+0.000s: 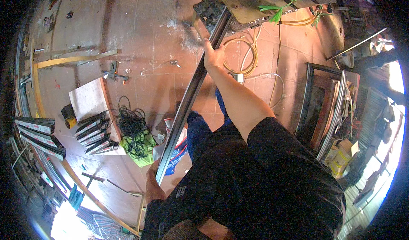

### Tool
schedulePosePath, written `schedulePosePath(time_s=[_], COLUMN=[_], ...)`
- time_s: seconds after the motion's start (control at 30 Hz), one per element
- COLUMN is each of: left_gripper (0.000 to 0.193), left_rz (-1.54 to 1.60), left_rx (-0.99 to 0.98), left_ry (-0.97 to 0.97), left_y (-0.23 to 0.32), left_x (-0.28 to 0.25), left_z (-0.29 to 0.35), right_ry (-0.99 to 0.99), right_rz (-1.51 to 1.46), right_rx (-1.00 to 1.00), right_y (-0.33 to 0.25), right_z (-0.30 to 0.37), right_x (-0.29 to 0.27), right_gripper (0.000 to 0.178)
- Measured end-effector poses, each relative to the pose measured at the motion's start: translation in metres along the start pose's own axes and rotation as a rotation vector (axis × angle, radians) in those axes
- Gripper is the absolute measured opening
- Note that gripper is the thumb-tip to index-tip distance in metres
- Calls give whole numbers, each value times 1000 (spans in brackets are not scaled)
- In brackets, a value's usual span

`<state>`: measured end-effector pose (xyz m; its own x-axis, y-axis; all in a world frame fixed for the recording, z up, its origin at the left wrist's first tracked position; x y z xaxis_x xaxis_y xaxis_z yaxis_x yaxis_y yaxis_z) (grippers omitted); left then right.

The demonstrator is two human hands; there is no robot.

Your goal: The person repeatedly picks up long metal profiles from a stack, carries them to a workbench, and places them down. This cycle is repeated multiple times throughout the clip.

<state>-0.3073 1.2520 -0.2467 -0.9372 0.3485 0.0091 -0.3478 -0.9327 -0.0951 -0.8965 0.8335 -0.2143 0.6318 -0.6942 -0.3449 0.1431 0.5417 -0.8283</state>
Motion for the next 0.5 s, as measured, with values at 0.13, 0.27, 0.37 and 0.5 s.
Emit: schedulePosePath(time_s=[0.13, 0.27, 0.37, 0.5], left_gripper=[66, 65, 64, 63], left_rz=[-77, -61, -50, -41], left_rx=[-85, -44, -6, 50], left_ry=[39, 28, 10, -20], left_y=[-8, -4, 10, 37], left_x=[-6, -5, 1, 10], left_z=[-2, -6, -11, -20], right_ry=[-28, -47, -15, -41], right_rz=[15, 11, 137, 130], right_rx=[33, 29, 50, 73], right_y=[2, -11, -17, -17], right_z=[1, 11, 15, 14], right_x=[1, -4, -9, -8], right_gripper=[63, 66, 68, 69])
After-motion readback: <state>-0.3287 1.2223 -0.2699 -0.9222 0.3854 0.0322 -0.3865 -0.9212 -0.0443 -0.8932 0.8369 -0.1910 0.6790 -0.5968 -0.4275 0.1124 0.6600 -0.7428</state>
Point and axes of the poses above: each hand's wrist, its own z-axis away from the middle knuckle, its own x-axis out of the palm, y = z × x, the point moved 8 cm from there along -z, towards the middle knuckle, and after that the axes turned 6 degrees about x, right-handed, at the moved point
